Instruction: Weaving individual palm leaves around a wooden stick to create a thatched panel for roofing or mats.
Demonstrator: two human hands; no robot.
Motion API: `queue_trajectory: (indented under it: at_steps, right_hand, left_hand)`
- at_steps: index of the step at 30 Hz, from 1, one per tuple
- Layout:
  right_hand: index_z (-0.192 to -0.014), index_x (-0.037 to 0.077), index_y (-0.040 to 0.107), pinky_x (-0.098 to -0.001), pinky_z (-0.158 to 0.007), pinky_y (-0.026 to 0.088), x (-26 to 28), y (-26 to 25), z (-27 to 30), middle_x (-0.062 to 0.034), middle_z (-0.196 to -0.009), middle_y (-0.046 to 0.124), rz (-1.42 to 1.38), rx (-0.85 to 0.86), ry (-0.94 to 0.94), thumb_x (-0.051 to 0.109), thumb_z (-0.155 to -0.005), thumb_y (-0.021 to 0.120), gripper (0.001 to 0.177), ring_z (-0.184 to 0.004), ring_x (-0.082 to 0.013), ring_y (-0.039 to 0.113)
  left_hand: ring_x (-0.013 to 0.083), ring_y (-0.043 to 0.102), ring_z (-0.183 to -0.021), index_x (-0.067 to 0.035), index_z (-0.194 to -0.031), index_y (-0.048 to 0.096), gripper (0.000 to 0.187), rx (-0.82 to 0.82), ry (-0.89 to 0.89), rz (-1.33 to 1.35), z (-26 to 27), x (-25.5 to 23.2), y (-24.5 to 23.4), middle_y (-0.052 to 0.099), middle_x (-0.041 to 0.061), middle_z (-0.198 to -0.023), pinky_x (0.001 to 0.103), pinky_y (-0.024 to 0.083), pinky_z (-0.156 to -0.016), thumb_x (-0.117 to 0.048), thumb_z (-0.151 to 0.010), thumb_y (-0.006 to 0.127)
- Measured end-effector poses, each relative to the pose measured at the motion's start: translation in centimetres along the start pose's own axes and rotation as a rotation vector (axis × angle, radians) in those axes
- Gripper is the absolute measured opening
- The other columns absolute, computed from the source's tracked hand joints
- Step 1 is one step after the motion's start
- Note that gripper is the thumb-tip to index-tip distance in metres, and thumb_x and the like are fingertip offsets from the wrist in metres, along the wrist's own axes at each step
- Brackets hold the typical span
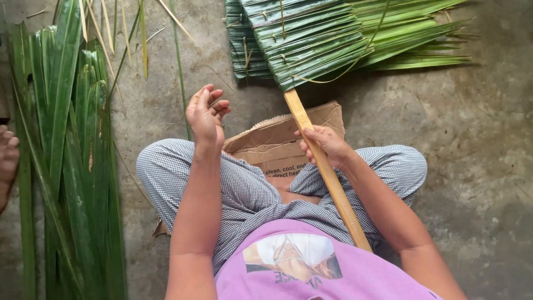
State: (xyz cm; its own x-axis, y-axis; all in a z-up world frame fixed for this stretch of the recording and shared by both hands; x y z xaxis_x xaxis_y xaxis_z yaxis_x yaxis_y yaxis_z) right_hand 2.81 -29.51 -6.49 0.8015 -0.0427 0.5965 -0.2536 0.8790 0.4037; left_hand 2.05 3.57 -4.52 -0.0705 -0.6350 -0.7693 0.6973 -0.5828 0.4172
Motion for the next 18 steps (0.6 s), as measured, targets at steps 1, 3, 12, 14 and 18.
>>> queue_trajectory:
  at_steps: [1, 3, 12, 14, 18]
  right_hand:
    - [-0.115, 0.006, 0.063, -0.0339, -0.037, 0.056, 0.4, 0.5, 0.5, -0.0118, -0.068, 0.062, 0.010, -0.009, -0.013, 0.027, -0.103, 0.061, 0.024, -0.046, -0.0186, 0.062]
    - [-0.114, 0.006, 0.063, -0.0326, -0.035, 0.053, 0.9, 1.5, 1.3, -0.0112, -0.067, 0.059, 0.008, -0.018, -0.015, 0.027, -0.103, 0.061, 0.023, -0.044, -0.0174, 0.058]
    - [-0.111, 0.004, 0.062, -0.0306, -0.031, 0.047, 2.4, 3.4, 1.5, -0.0108, -0.065, 0.056, 0.004, -0.070, -0.082, 0.024, -0.104, 0.061, 0.022, -0.040, -0.0149, 0.053]
    - [-0.111, 0.004, 0.062, -0.0304, -0.032, 0.047, 2.8, 3.6, 0.5, -0.0117, -0.066, 0.057, 0.008, -0.076, -0.088, 0.024, -0.104, 0.061, 0.021, -0.041, -0.0151, 0.054]
    - [-0.116, 0.005, 0.063, -0.0334, -0.038, 0.054, 2.5, 2.5, -1.8, -0.0149, -0.072, 0.065, 0.042, -0.060, -0.057, 0.025, -0.104, 0.060, 0.023, -0.049, -0.0192, 0.064]
  left_hand:
    - [0.0239, 0.076, -0.065, -0.012, -0.113, 0.066, 0.019, -0.013, -0.033, 0.013, -1.0, 0.6, -0.7, 0.075, 0.012, -0.095, 0.035, 0.064, -0.057, -0.024, -0.101, 0.058]
    - [0.0234, 0.076, -0.063, -0.012, -0.111, 0.067, 0.017, 0.001, -0.019, 0.002, -1.1, 0.7, -0.1, 0.076, 0.012, -0.092, 0.035, 0.064, -0.055, -0.023, -0.101, 0.059]
    - [0.0212, 0.075, -0.060, -0.009, -0.106, 0.069, 0.014, 0.110, 0.008, -0.076, -0.3, -0.1, 1.7, 0.077, 0.014, -0.085, 0.031, 0.062, -0.053, -0.018, -0.101, 0.059]
    - [0.0212, 0.075, -0.060, -0.009, -0.106, 0.069, 0.014, 0.113, 0.013, -0.073, -0.5, -0.3, 1.5, 0.077, 0.014, -0.085, 0.031, 0.063, -0.053, -0.018, -0.101, 0.059]
    - [0.0201, 0.076, -0.062, -0.009, -0.108, 0.068, 0.014, 0.155, 0.052, -0.091, 0.7, -2.9, 0.9, 0.077, 0.013, -0.086, 0.029, 0.063, -0.054, -0.018, -0.101, 0.060]
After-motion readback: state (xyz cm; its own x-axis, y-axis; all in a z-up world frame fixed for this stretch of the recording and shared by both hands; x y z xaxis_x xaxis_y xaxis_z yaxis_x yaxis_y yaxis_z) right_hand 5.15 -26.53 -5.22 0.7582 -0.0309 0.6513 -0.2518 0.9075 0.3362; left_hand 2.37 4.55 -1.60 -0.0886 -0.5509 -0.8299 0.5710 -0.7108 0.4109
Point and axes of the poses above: each hand's wrist, its own z-axis away from the middle knuckle, its own y-axis out of the palm, x = y × z, the point moved 3 cm from there along -z, towards the middle knuckle
